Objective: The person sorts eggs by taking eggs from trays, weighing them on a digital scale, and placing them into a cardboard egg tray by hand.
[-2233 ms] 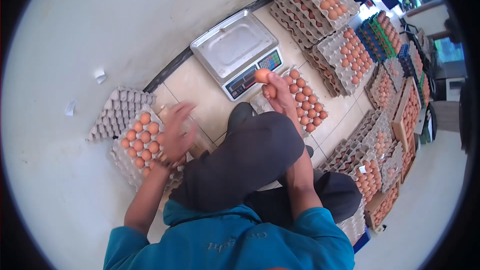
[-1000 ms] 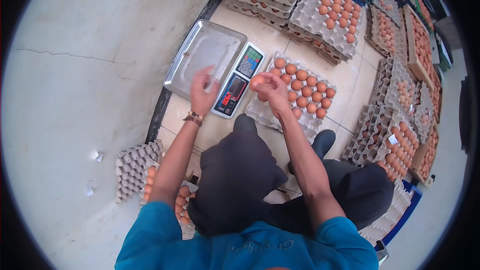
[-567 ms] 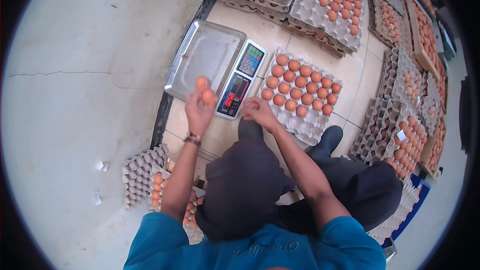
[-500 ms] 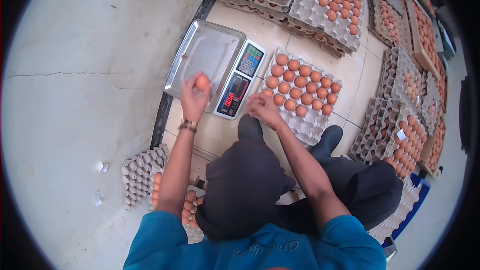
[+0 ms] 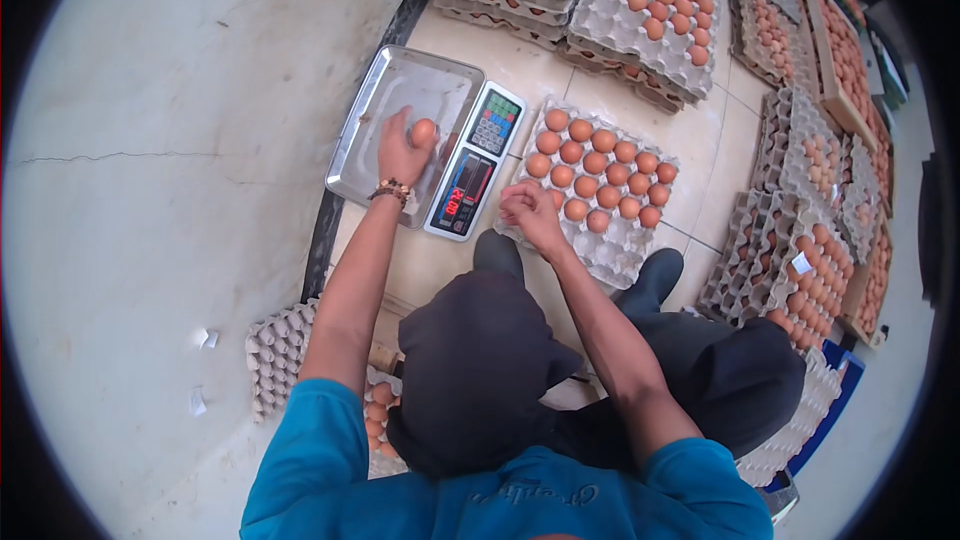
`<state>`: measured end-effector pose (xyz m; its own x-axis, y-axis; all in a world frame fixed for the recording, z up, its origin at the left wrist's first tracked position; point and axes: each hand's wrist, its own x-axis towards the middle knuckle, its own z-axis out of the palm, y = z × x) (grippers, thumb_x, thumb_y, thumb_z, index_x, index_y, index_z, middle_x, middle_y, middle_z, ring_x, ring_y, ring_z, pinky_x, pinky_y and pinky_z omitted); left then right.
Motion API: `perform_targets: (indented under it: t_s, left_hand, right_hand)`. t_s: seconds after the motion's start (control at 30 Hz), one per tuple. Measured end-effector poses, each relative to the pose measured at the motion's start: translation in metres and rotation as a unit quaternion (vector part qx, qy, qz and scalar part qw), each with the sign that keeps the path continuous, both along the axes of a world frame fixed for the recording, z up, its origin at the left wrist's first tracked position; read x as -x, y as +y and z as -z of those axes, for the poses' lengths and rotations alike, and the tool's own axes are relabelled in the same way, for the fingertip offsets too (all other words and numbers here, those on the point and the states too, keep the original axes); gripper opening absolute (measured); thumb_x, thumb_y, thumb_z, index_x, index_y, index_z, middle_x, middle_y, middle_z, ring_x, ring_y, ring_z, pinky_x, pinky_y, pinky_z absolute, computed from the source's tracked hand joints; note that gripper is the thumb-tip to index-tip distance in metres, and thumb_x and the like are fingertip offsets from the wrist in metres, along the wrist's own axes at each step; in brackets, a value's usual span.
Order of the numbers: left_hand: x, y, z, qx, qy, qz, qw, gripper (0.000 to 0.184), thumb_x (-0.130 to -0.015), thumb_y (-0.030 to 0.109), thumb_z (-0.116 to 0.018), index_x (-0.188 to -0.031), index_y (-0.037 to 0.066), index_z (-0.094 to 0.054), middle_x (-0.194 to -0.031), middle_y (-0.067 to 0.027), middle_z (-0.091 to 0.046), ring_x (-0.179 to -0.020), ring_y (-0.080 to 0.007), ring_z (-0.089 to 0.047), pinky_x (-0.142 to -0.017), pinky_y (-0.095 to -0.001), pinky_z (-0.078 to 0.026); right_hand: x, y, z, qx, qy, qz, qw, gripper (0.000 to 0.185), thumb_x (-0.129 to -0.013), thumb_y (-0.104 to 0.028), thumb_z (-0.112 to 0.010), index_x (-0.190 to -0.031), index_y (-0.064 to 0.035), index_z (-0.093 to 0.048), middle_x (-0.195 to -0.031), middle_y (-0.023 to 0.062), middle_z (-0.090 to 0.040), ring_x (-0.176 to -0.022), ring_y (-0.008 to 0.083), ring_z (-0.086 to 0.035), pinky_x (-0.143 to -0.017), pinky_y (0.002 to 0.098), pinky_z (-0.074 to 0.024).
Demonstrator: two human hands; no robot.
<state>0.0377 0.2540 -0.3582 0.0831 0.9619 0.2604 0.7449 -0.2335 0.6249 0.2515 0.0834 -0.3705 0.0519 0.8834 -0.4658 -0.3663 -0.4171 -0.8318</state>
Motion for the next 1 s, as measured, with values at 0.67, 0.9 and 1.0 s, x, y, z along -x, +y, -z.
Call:
perform_targets:
  t_s: [0.67, 0.9, 1.0]
  left_hand:
    - [-0.031, -0.128, -0.045, 0.064, -0.068, 0.197, 0.976, 0.045, -0.075, 0.006, -0.078, -0.118, 0.001, -0.065, -0.101, -0.0160, -0.066, -0.091, -0.0327, -0.066, -0.079, -0.0379, -0.053]
    - [-0.059, -0.168, -0.019, 0.187, -0.158, 0.254, 0.936, 0.050, -0.074, 0.002, -0.079, -0.122, 0.004, -0.064, -0.106, -0.0124, -0.067, -0.096, -0.0220, -0.068, -0.083, -0.0313, -0.056]
    - [-0.064, -0.169, -0.037, 0.188, -0.141, 0.288, 0.929, 0.046, -0.075, 0.001, -0.079, -0.119, 0.003, -0.065, -0.108, -0.0144, -0.066, -0.098, -0.0231, -0.067, -0.081, -0.0321, -0.056]
  right_hand:
    - [0.062, -0.019, -0.002, -0.054, 0.019, 0.091, 0.994, 0.035, -0.092, -0.021, -0.065, -0.119, 0.0004, -0.057, -0.099, 0.0133, -0.067, -0.083, 0.0167, -0.066, -0.070, 0.0284, -0.0528]
    - [0.048, -0.058, -0.014, -0.061, -0.308, 0.122, 0.942, 0.040, -0.090, -0.021, -0.066, -0.122, 0.0016, -0.056, -0.105, 0.0188, -0.060, -0.099, 0.0327, -0.060, -0.087, 0.0405, -0.0488]
    - [0.027, -0.077, -0.025, -0.001, -0.377, 0.240, 0.895, 0.041, -0.088, -0.021, -0.069, -0.119, 0.0022, -0.057, -0.107, 0.0215, -0.059, -0.101, 0.0360, -0.059, -0.090, 0.0434, -0.0474]
